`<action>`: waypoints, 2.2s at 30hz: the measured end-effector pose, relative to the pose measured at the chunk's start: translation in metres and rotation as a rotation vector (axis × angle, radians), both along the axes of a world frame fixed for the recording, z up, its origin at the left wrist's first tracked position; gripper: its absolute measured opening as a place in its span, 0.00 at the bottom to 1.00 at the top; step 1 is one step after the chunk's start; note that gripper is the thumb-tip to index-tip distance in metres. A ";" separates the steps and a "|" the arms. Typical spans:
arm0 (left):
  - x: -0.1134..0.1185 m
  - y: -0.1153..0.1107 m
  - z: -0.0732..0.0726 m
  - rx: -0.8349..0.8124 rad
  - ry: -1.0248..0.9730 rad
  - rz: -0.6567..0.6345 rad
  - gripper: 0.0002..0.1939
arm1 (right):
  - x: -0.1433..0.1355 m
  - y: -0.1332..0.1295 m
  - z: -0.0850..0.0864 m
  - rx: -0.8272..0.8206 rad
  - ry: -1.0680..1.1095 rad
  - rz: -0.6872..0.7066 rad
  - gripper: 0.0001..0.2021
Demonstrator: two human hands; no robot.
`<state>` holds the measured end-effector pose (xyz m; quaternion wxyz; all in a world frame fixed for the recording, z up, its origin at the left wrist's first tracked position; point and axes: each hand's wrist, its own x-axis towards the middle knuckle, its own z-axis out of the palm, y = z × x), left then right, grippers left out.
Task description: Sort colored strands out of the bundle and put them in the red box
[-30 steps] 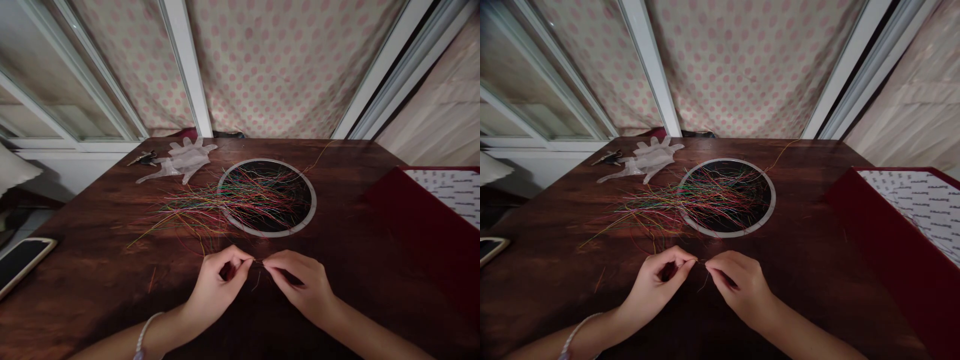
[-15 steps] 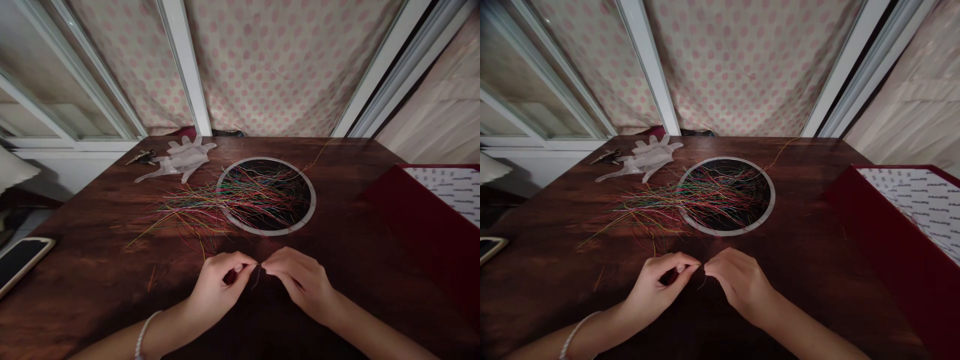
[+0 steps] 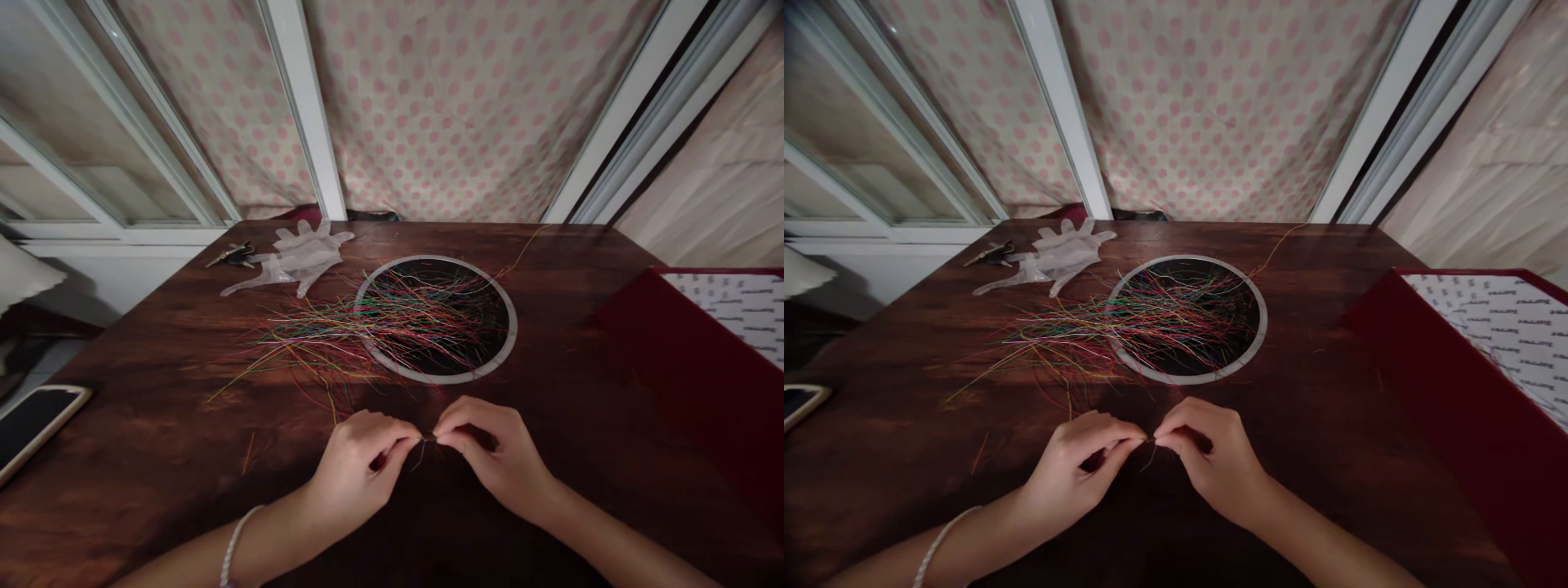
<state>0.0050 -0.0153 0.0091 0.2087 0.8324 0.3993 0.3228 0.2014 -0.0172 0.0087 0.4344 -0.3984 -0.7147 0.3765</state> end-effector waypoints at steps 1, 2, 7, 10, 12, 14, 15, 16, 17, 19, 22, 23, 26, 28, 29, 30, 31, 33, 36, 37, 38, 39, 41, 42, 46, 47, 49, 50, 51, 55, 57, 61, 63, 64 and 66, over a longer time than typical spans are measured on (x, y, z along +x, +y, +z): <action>0.000 0.000 -0.001 0.020 0.002 -0.015 0.09 | 0.000 0.001 0.001 -0.096 0.017 0.001 0.06; -0.001 0.001 -0.002 0.037 0.006 -0.029 0.09 | 0.000 0.002 0.002 -0.181 0.037 0.003 0.06; -0.004 0.002 -0.005 0.069 0.048 -0.066 0.12 | 0.000 0.007 -0.002 -0.451 0.199 0.033 0.03; -0.005 0.002 -0.004 0.073 0.032 -0.072 0.13 | 0.001 0.008 -0.004 -0.529 0.228 0.039 0.03; -0.004 0.002 -0.002 0.046 -0.008 -0.076 0.13 | 0.001 0.008 -0.004 -0.543 0.197 0.037 0.03; -0.002 0.003 0.001 -0.008 -0.058 -0.072 0.13 | 0.001 0.007 -0.002 -0.534 0.161 0.036 0.03; -0.002 0.003 0.002 -0.043 -0.078 -0.068 0.13 | 0.001 0.007 -0.001 -0.520 0.143 0.033 0.04; -0.001 0.004 0.004 -0.081 -0.095 -0.061 0.13 | 0.001 0.006 0.000 -0.497 0.121 0.027 0.04; -0.001 0.004 0.005 -0.121 -0.109 -0.051 0.13 | 0.001 0.005 0.000 -0.463 0.093 0.020 0.05; -0.001 0.004 0.008 -0.197 -0.133 -0.027 0.14 | 0.000 0.003 0.000 -0.352 0.034 0.006 0.06; -0.001 0.004 0.011 -0.283 -0.178 0.002 0.13 | -0.001 0.001 -0.001 -0.131 -0.015 0.014 0.07; -0.001 0.003 0.011 -0.307 -0.196 0.006 0.13 | -0.002 0.000 -0.002 -0.055 -0.019 0.022 0.06; 0.000 0.003 0.012 -0.373 -0.251 0.013 0.13 | -0.001 -0.002 -0.004 0.164 -0.034 0.033 0.06; 0.000 0.003 0.011 -0.413 -0.276 0.015 0.13 | 0.000 -0.004 -0.007 0.284 -0.071 0.023 0.06; 0.001 0.003 0.011 -0.429 -0.285 0.014 0.13 | 0.000 -0.005 -0.008 0.335 -0.096 0.012 0.07; 0.001 0.003 0.010 -0.444 -0.293 0.011 0.14 | 0.001 -0.005 -0.009 0.382 -0.123 0.002 0.07; 0.001 0.003 0.010 -0.457 -0.302 0.006 0.14 | 0.001 -0.005 -0.011 0.430 -0.153 -0.005 0.08; 0.001 0.004 0.010 -0.488 -0.323 -0.010 0.15 | 0.001 -0.006 -0.013 0.523 -0.212 -0.009 0.09; 0.001 0.006 0.012 -0.564 -0.365 -0.053 0.15 | 0.000 -0.005 -0.013 0.643 -0.293 -0.018 0.10; 0.001 0.007 0.013 -0.595 -0.381 -0.072 0.16 | 0.000 -0.005 -0.013 0.676 -0.313 -0.026 0.10; 0.001 0.008 0.014 -0.630 -0.396 -0.091 0.16 | 0.000 -0.005 -0.012 0.705 -0.329 -0.033 0.09; 0.002 0.009 0.016 -0.665 -0.411 -0.109 0.16 | -0.001 -0.004 -0.012 0.727 -0.340 -0.037 0.09; 0.002 0.011 0.018 -0.726 -0.436 -0.140 0.17 | -0.001 -0.004 -0.012 0.740 -0.334 -0.045 0.10; 0.002 0.011 0.020 -0.748 -0.444 -0.150 0.17 | -0.001 -0.004 -0.013 0.727 -0.309 -0.049 0.10; 0.002 0.012 0.023 -0.747 -0.396 -0.141 0.14 | -0.001 -0.004 -0.014 0.556 -0.135 -0.072 0.11; 0.001 0.012 0.023 -0.736 -0.372 -0.137 0.13 | -0.002 -0.004 -0.013 0.504 -0.103 -0.071 0.10; -0.001 0.011 0.023 -0.729 -0.335 -0.140 0.13 | -0.003 -0.004 -0.011 0.413 -0.068 -0.057 0.08; -0.001 0.011 0.022 -0.735 -0.327 -0.142 0.13 | -0.003 -0.004 -0.010 0.380 -0.064 -0.044 0.08; -0.002 0.011 0.021 -0.746 -0.324 -0.138 0.13 | -0.004 -0.003 -0.009 0.356 -0.066 -0.031 0.08; -0.002 0.009 0.020 -0.799 -0.341 -0.111 0.12 | -0.005 -0.004 -0.010 0.357 -0.108 0.004 0.08; -0.001 0.008 0.020 -0.817 -0.370 -0.114 0.11 | -0.006 -0.004 -0.012 0.385 -0.130 0.007 0.08; 0.002 0.008 0.021 -0.846 -0.435 -0.084 0.10 | -0.007 -0.005 -0.015 0.449 -0.136 -0.033 0.08; 0.003 0.008 0.020 -0.846 -0.440 -0.063 0.11 | -0.008 -0.005 -0.015 0.458 -0.137 -0.039 0.08; 0.003 0.007 0.020 -0.836 -0.434 -0.051 0.11 | -0.009 -0.006 -0.014 0.452 -0.136 -0.036 0.08; 0.003 0.007 0.017 -0.791 -0.411 -0.024 0.10 | -0.010 -0.006 -0.013 0.432 -0.124 -0.026 0.07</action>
